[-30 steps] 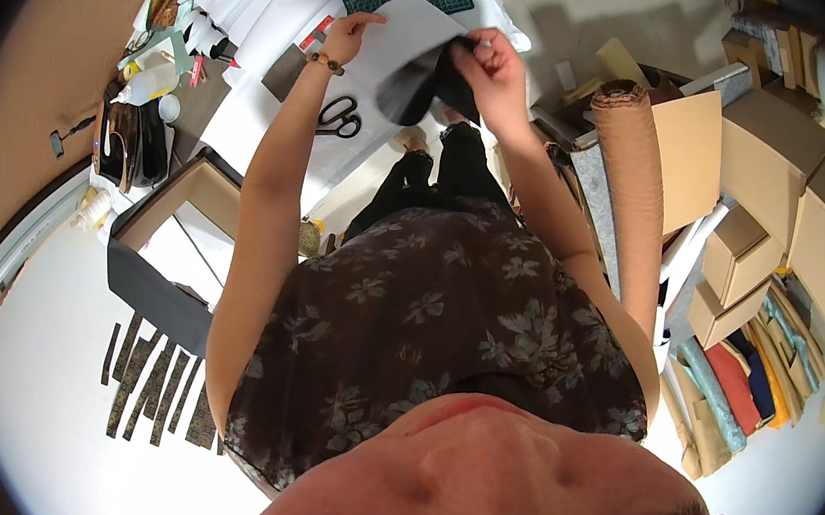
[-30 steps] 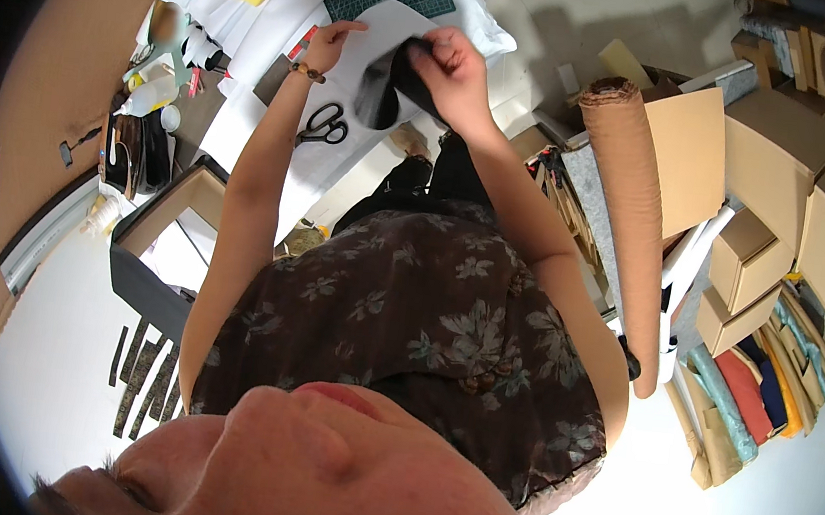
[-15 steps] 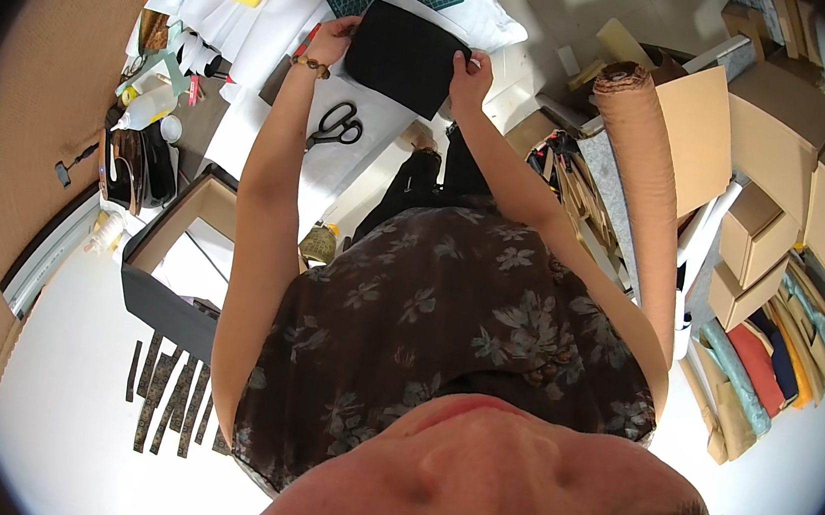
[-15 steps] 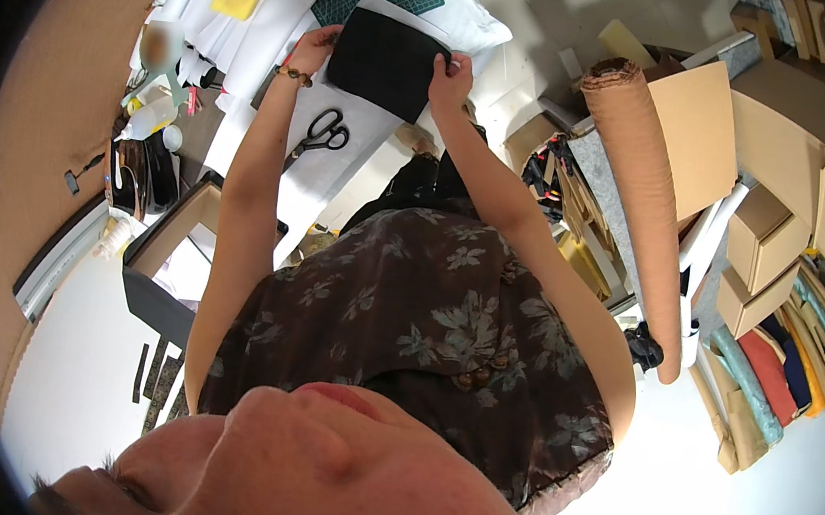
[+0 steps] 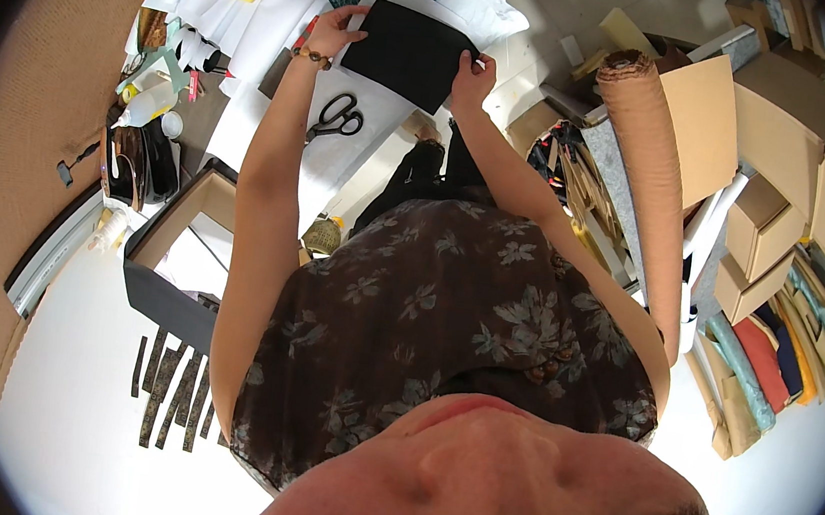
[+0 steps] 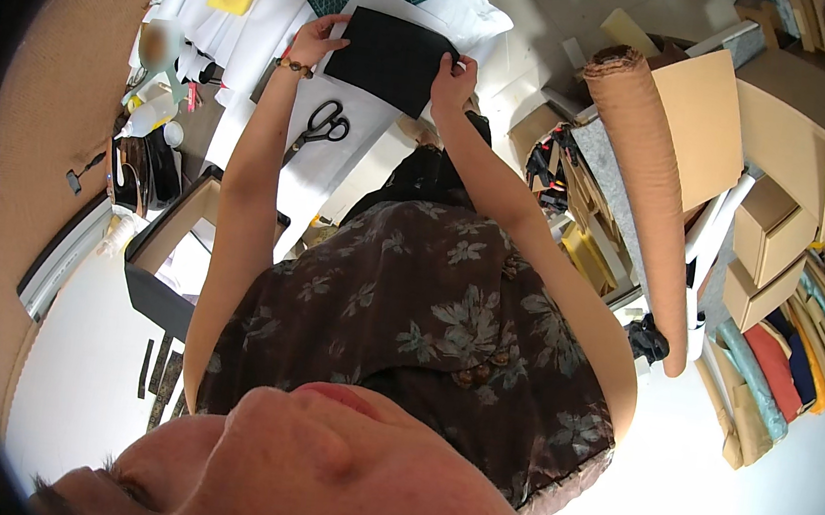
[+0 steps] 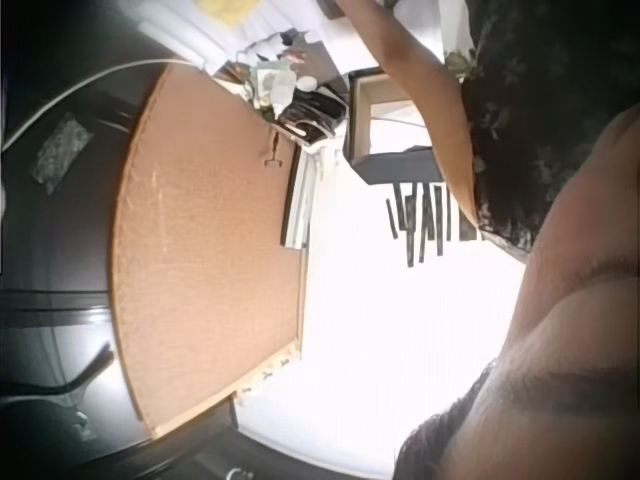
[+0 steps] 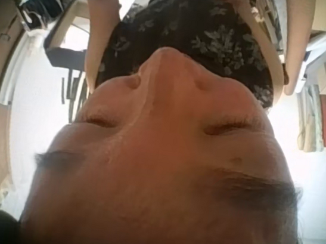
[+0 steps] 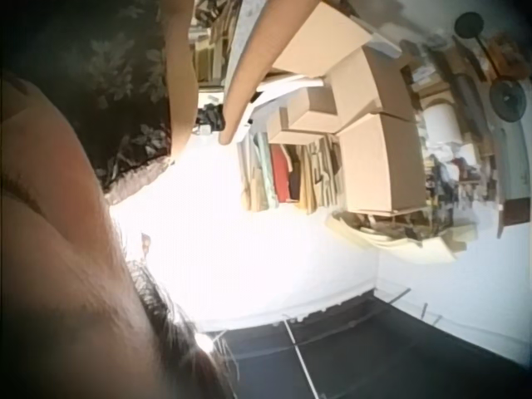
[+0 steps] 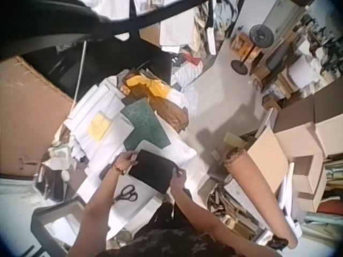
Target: The person irons a black fabric sheet on a white work surface, then uses scissors to cut the fabric into smaller pieces. The person repeatedly irons and cuts the fabric, handling the pieces one at a time.
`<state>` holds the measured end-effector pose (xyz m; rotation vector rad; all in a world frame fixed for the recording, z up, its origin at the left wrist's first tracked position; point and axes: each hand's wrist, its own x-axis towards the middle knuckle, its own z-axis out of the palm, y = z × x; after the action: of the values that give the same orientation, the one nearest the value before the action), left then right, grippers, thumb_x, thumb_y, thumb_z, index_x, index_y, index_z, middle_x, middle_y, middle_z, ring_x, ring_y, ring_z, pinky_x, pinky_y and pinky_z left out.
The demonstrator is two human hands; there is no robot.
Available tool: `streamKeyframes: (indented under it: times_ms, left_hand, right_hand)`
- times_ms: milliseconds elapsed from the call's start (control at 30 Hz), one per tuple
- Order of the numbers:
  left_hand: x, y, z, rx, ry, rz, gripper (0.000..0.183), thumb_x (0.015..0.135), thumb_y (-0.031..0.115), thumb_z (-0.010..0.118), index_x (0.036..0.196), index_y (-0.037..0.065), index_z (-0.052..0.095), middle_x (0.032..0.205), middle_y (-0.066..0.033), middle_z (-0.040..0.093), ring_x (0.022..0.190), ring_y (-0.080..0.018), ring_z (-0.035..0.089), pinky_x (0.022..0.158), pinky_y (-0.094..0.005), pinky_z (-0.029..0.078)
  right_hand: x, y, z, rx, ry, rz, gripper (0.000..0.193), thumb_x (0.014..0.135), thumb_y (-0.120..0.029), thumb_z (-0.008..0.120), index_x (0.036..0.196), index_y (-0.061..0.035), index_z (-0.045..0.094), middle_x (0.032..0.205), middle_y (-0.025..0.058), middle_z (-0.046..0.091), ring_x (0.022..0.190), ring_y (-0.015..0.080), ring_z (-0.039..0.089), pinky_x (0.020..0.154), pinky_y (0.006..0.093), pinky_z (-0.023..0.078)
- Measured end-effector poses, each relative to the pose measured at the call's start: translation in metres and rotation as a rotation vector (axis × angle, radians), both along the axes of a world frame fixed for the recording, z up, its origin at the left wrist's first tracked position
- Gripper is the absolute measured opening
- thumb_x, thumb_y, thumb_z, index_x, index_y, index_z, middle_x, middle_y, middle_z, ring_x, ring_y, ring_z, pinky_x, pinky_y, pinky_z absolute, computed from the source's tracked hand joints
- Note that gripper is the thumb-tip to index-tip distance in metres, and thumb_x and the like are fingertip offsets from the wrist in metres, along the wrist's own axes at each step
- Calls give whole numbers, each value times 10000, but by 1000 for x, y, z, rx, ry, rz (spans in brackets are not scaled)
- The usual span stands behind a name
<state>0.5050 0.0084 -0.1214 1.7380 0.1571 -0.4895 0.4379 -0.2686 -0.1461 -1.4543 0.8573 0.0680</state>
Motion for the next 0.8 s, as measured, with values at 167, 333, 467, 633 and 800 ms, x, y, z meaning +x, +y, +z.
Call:
streamKeyframes:
  times_ms: [167, 333, 467, 633, 800]
  left_hand:
    - [-1, -12, 9, 123, -7, 14, 564, 757, -87, 727, 1277, 107, 624, 1123, -28, 673, 954, -120, 634, 841, -256, 509]
    - [-1, -9, -4, 267, -303, 54, 545, 772, -85, 711, 1270, 94, 581, 1162, -67, 651, 947, -149, 642, 786, -288, 516]
    - [2, -21, 12, 500, -367, 119, 505, 753, -85, 690, 1211, 80, 557, 1160, -113, 633, 945, -265, 647, 796, -346, 524]
    - [-3, -49, 30, 1184, -842, 151, 402, 817, -25, 578, 1209, 63, 557, 1237, -145, 576, 1075, -356, 575, 921, -460, 478]
    - [-45, -99, -4, 915, -671, 3, 496, 949, 131, 489, 1426, 19, 415, 1499, -175, 394, 1401, -355, 346, 1151, -515, 268]
  right_hand:
    - [7, -20, 21, -434, 7, 336, 323, 872, -297, 696, 1014, -43, 555, 756, 102, 657, 694, 266, 640, 649, 384, 487]
    - [15, -43, 62, -692, 65, 512, 323, 868, -295, 668, 1039, -41, 567, 884, 119, 687, 792, 320, 670, 725, 415, 514]
    - [42, -21, 53, -702, -793, 819, 343, 882, -197, 626, 1181, -46, 551, 1105, 110, 648, 1021, 292, 622, 860, 422, 504]
    - [92, 28, 25, -921, -1058, 1382, 486, 942, -201, 558, 1397, -56, 466, 1479, 92, 434, 1386, 258, 381, 1139, 395, 329]
    - [95, 26, 17, -1021, -992, 1478, 531, 1000, -262, 463, 1487, -78, 361, 1582, 71, 297, 1458, 238, 275, 1196, 381, 232]
